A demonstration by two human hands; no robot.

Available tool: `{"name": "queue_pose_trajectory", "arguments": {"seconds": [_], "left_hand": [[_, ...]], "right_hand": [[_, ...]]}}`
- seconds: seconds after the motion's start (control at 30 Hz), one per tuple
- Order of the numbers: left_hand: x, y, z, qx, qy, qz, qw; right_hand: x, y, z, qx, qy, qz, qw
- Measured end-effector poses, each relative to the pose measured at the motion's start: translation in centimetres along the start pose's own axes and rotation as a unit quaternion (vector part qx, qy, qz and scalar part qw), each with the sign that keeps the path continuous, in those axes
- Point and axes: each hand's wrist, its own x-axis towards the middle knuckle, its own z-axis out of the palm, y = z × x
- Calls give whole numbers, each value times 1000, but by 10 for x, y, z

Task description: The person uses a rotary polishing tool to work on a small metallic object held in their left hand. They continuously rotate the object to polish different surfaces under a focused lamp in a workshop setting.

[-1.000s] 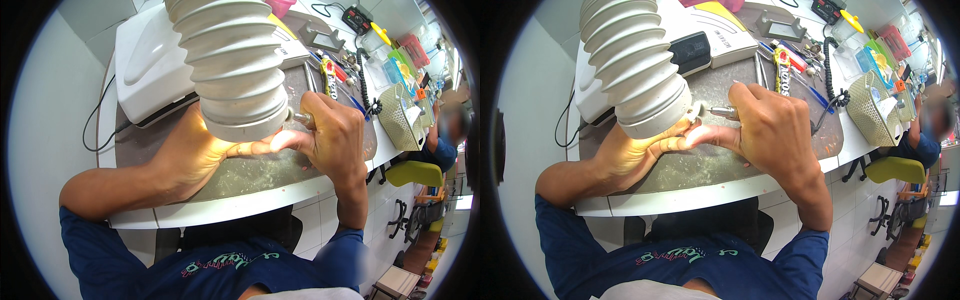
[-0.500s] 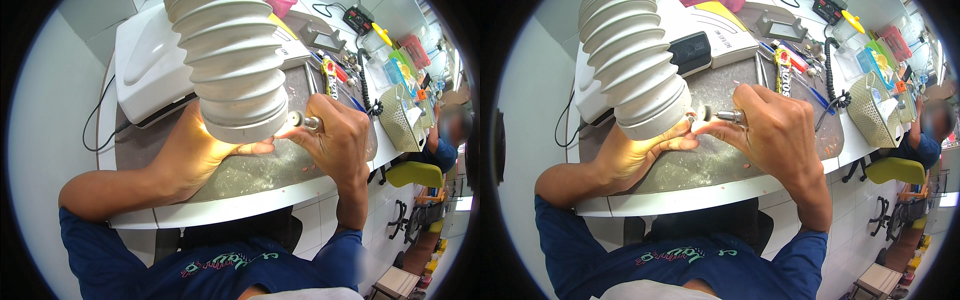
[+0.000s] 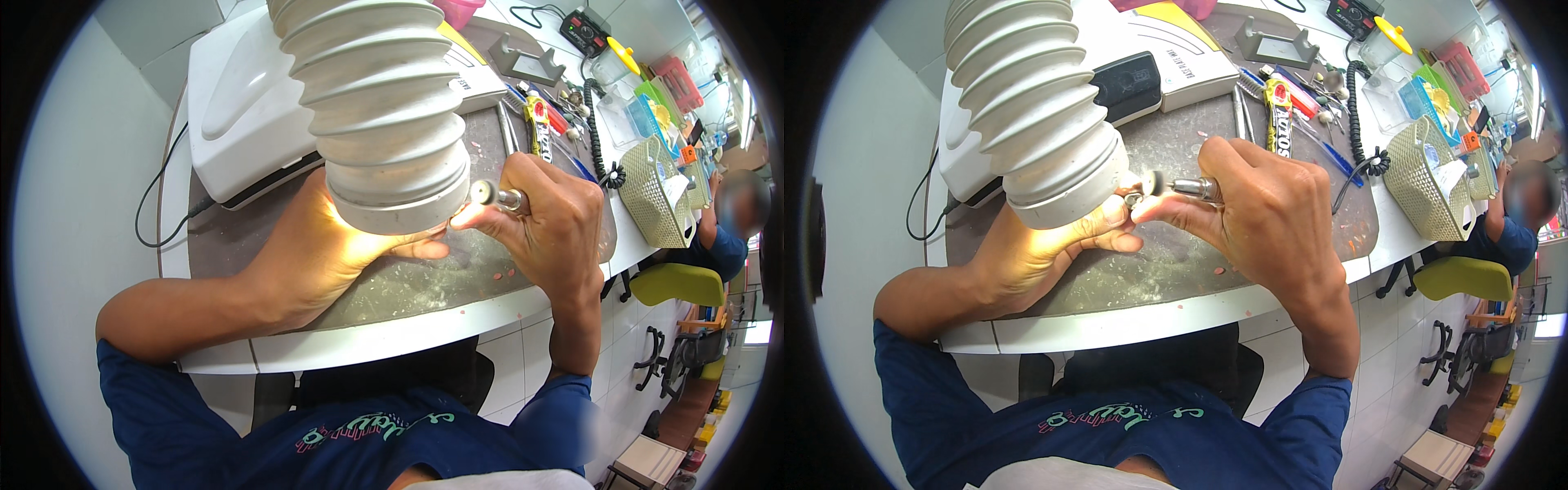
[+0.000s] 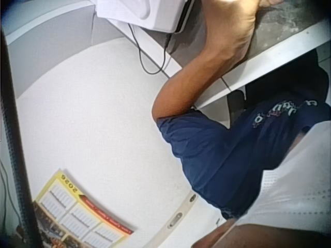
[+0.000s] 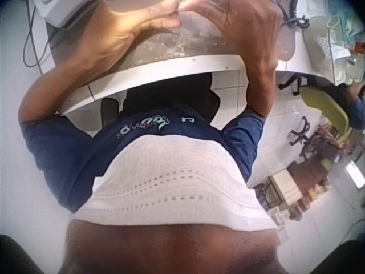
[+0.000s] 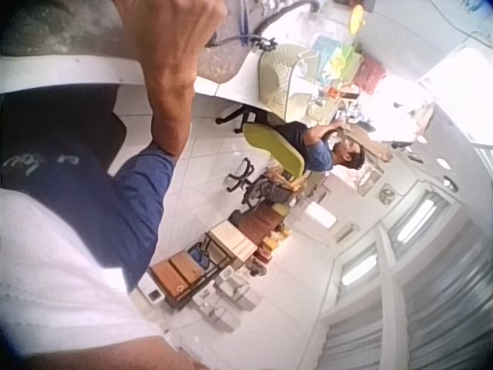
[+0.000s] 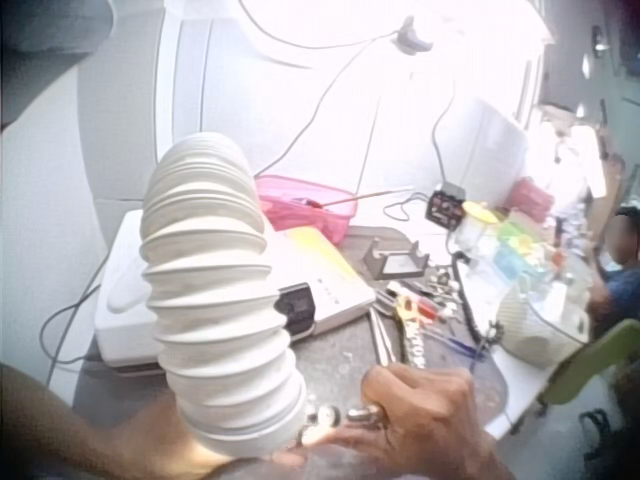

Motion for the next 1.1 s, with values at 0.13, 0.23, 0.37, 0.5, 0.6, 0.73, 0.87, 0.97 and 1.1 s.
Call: {"name": "queue_pose_trajectory", "arguments": {"seconds": [0.13,0.23,0.37,0.5,0.6,0.73,0.87,0.97,1.1], "left_hand": [[-1,5,0,-39,-21,-38,998],[0,6,0,-49,-35,-48,997],[0,3,-4,-52,-47,-17,997],[3,-1,-9,-162,-84,-2,983],[4,-2,-6,-113,-84,12,990],[3,-2,-7,-61,-54,-19,996],[3,-2,-6,-28,-39,-26,998],[2,0,-5,-8,-41,-23,999],[2,0,-8,-71,-74,-18,995]], "right_hand": [[1,2,-1,-12,-1,-35,999],[2,2,-1,-18,-3,-49,999],[2,1,0,-23,-6,-51,998],[1,1,1,-25,-11,-48,998],[1,1,2,-29,-13,-46,998],[2,-1,3,-25,-13,-48,998],[2,-1,3,-24,-10,-58,998],[2,-2,3,-19,-5,-73,997],[1,-1,2,-10,13,-32,999]]}}
